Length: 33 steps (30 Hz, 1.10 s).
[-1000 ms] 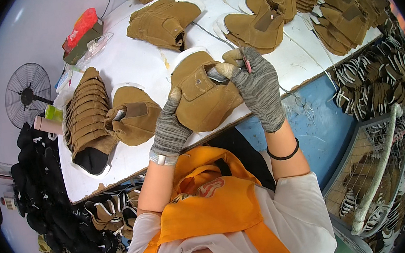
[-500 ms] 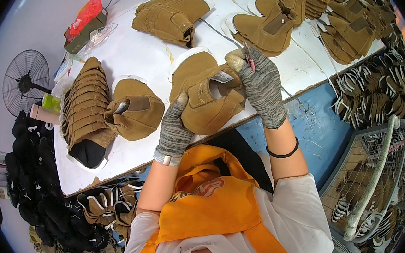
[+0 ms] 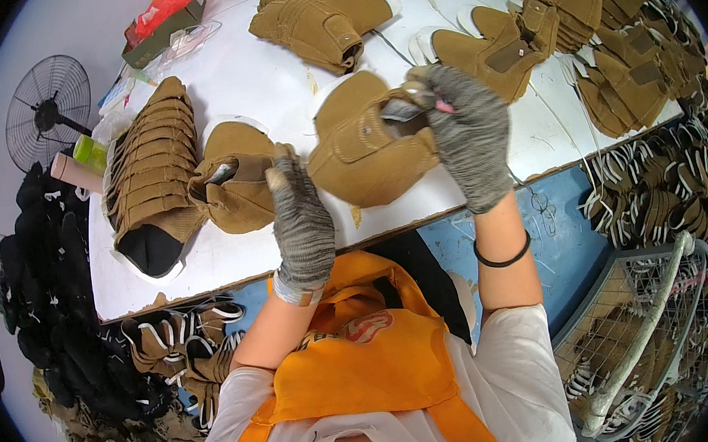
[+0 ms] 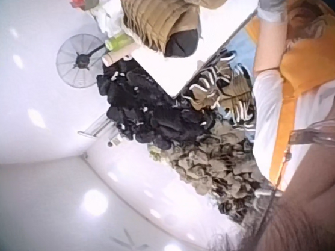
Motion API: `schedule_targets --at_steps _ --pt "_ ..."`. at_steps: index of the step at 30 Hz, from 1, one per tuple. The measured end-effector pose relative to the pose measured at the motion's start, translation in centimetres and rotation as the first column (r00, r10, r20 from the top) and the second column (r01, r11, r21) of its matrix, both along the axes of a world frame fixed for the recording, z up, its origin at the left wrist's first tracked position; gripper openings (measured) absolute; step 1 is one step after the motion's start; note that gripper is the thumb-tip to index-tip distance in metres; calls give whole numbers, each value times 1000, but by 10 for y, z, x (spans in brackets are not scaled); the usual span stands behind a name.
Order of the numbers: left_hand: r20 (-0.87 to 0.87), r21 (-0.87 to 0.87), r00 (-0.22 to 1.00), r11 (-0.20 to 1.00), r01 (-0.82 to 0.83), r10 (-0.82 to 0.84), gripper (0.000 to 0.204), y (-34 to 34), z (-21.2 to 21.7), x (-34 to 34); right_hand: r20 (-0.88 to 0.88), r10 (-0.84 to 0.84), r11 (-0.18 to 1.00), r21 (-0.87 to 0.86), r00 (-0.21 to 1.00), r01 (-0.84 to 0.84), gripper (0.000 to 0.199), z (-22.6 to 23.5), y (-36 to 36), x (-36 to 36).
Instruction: The person trims excess material from the edges of shoe upper components using small snips, handling each piece one at a time and placing the finished components into a collection area on the workbench.
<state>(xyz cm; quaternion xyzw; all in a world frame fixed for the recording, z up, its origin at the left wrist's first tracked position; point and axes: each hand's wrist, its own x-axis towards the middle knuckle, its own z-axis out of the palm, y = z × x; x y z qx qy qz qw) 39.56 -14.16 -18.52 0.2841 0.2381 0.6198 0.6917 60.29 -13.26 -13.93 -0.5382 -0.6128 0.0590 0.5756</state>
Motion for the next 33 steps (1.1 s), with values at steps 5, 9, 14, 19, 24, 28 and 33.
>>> schedule_targets --at_steps 5,9,14,19,24,28,33 --pt "452 228 831 943 243 -324 68 1 -10 -20 186 109 994 -17 976 -108 25 17 1 4" --pt "855 306 286 867 393 -432 77 -10 -3 -23 204 1 999 45 979 -10 23 10 0 -21" --pt "597 304 663 892 334 -452 82 -16 -3 -22 4 90 996 -25 996 -90 29 2 -37 -81" --pt "275 384 759 791 475 -590 67 -33 24 -16 -486 255 938 -87 836 -336 56 -6 -59 -99" --pt "-311 511 868 702 496 -387 58 -43 39 -18 -716 182 979 69 674 -191 40 -31 -56 -103" --pt "-580 529 778 615 585 -241 62 -49 29 -16 -785 402 906 265 471 -331 32 -3 -42 -79" --pt "-857 285 457 522 804 -237 62 -63 0 -48 -768 602 766 477 220 -432 29 -4 -42 -30"
